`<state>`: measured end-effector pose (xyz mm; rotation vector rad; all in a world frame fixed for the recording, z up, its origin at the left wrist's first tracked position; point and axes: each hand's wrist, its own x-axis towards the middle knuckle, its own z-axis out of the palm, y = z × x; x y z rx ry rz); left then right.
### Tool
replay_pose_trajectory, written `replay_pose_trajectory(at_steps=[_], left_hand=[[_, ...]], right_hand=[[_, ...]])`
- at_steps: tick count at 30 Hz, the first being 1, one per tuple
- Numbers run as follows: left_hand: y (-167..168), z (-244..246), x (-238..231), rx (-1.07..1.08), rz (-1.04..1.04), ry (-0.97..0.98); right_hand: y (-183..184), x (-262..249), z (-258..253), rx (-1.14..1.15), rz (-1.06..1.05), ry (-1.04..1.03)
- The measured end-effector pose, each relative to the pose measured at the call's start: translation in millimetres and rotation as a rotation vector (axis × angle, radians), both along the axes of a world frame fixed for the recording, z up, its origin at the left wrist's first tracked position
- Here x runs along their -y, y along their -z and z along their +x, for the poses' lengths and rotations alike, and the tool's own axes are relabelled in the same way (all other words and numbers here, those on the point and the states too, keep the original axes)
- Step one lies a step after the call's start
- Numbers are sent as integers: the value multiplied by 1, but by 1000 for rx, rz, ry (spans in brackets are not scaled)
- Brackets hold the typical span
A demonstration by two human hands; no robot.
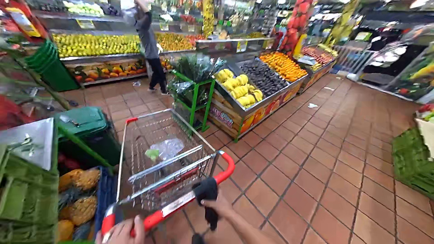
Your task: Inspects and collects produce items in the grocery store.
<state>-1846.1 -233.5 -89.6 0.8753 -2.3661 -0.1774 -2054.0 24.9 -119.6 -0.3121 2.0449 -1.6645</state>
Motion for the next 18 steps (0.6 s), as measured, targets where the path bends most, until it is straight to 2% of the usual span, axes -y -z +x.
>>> replay_pose_trajectory(at_steps=[4,7,9,12,16,18], left_hand=[[-16,-60,56,-37,8,10],[-23,-97,94,39,137,-4],[-23,-119,116,49,166,-7],[-16,-152,154,46,158,-25],[-13,-203,200,12,138,-81],[-14,-230,224,16,136,-106]], right_hand=[[-29,75,-78,-137,215,21],[-13,124,-135,-309,302,-238],[0,159,-162,-428,411,-321],[13,214,-214,-725,327,-419],[6,263,-270,-832,308,-518],[9,290,-297,-836,249,-495]])
